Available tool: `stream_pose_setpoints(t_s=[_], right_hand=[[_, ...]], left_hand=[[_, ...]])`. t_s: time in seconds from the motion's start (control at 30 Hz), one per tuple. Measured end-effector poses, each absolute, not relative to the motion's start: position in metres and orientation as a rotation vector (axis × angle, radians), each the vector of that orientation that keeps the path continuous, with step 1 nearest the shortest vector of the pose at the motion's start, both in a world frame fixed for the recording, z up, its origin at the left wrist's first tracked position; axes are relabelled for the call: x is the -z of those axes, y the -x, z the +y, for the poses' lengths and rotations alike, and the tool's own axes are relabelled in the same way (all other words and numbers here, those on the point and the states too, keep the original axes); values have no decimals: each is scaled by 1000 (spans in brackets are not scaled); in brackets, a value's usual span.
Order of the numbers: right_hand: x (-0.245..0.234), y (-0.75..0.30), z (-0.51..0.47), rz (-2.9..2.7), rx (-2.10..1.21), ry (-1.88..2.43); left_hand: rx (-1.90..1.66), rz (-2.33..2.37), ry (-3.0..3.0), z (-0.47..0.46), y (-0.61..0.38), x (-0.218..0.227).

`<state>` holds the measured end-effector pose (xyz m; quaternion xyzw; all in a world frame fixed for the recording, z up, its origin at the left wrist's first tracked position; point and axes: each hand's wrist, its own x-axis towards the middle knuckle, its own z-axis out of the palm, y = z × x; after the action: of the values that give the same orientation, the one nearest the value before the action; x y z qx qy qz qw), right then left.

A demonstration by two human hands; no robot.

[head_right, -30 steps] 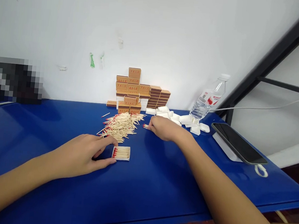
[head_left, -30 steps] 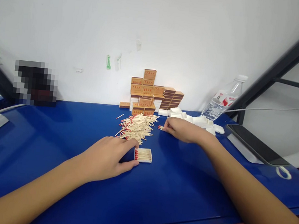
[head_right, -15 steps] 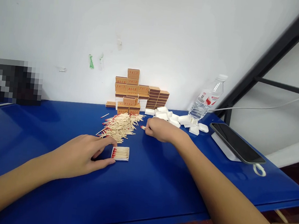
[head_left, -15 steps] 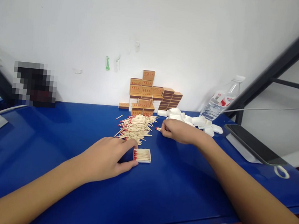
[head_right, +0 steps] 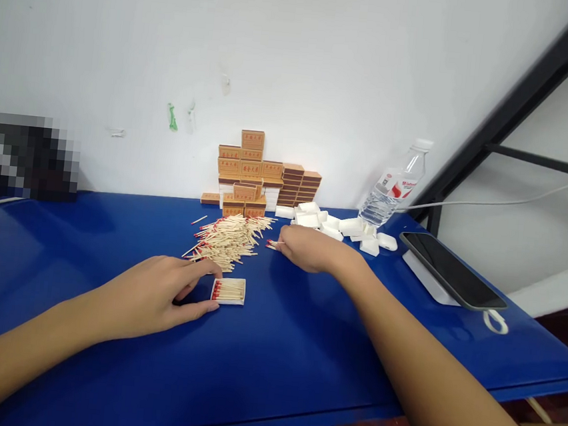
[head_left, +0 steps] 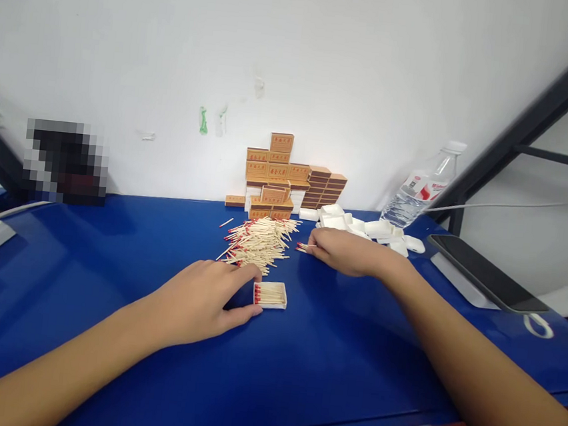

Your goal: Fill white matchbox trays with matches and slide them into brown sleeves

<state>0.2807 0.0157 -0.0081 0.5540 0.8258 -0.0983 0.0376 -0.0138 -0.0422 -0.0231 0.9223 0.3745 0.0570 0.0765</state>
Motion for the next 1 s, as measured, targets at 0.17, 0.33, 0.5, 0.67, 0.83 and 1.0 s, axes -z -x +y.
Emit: stream_pose_setpoints(t_s=[0.17,0.33,0.5,0.67,0.83,1.0], right_hand=[[-2,-279,10,2622,405,-1744],[-10,-261,-6,2814,637,-1595],[-12,-237,-30,2935,755,-1328],[-6,-225,-42,2888,675,-1267],[-3,-221,-45,2884,502,-1288],[-3,-221,-45,2917,607,-1278]], left_hand=[[-181,1106,-2773,-43,15,22],[-184,1134,-2775,-43,15,22],[-199,1156,-2763,-43,14,23],[-179,1164,-2758,-43,14,22],[-186,1160,-2766,-42,13,22],[-170,1161,-2756,-41,12,20]])
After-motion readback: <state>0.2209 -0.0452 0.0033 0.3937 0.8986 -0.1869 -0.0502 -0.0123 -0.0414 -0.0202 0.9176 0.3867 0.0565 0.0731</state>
